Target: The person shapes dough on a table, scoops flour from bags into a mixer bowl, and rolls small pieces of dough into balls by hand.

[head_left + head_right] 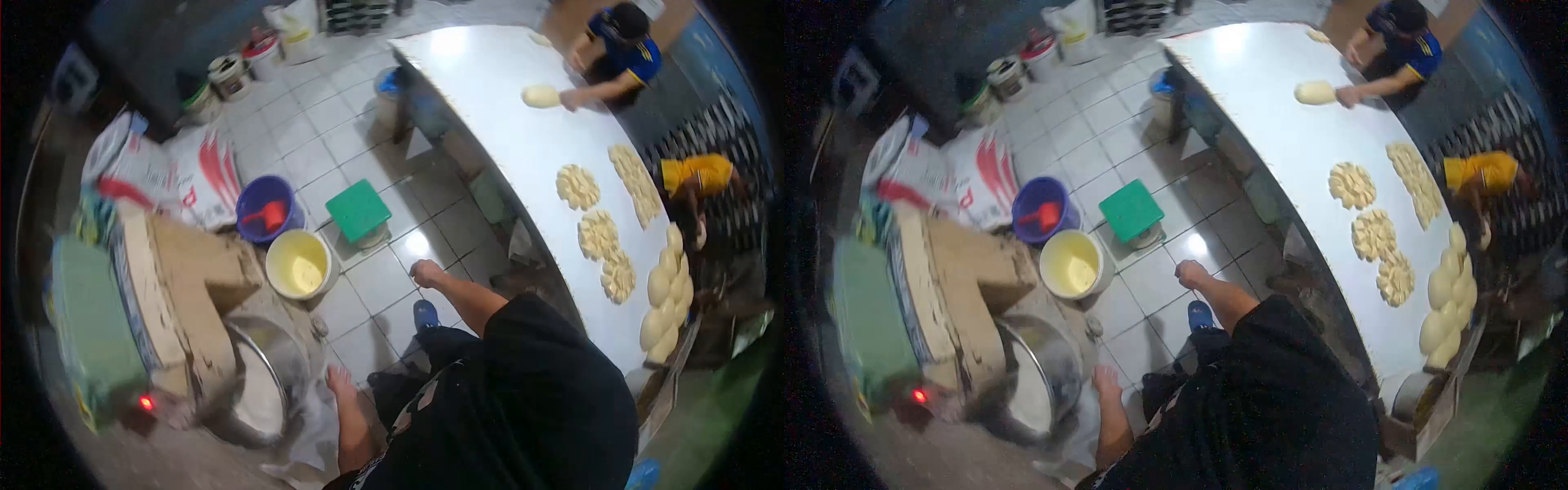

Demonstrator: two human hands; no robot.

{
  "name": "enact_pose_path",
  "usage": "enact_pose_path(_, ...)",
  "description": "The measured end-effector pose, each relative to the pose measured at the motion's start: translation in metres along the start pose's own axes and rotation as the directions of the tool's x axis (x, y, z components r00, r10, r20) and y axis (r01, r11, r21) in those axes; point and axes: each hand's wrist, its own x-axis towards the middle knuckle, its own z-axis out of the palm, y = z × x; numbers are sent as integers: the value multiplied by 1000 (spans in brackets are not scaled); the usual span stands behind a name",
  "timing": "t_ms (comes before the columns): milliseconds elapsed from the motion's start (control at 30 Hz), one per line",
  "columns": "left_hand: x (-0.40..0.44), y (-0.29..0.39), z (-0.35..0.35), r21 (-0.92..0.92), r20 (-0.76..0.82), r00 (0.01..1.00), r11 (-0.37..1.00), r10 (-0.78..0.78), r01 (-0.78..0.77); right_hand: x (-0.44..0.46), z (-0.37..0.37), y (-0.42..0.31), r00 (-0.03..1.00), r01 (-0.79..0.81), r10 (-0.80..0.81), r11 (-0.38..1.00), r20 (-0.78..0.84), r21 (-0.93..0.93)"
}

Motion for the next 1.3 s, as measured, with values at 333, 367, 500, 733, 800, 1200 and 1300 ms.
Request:
enact_pose_path(333, -3, 106, 304, 233, 608, 780, 906, 148, -353, 73, 26, 60, 931, -318, 365, 837, -22, 444)
enact_pose_path(367, 11, 110, 310, 243, 603, 796, 937, 58, -252, 63, -8, 39, 969, -239, 246, 961, -31, 141)
enact_pose_path(500, 109, 79, 284, 559, 352, 925, 825, -140, -87, 95, -7, 33, 891, -443, 383, 853, 246, 276)
enact_pose_path(733, 153, 81, 305, 726, 294, 938, 682, -184, -93, 201, 45, 54, 799, -544, 268, -62, 539, 837)
enact_pose_path(800, 159, 73, 315, 694, 357, 916, 708, -181, -130, 246, 72, 72, 782, -562, 149, -247, 605, 789)
enact_pose_path(1200, 176, 6, 292, 753, 102, 974, 655, -201, 57, 458, 217, 158, 933, -279, -51, -729, 356, 625)
enact_pose_path(1300, 186, 5, 291, 757, 162, 977, 652, -136, -35, 506, 251, 172, 947, -243, -140, -901, 289, 360)
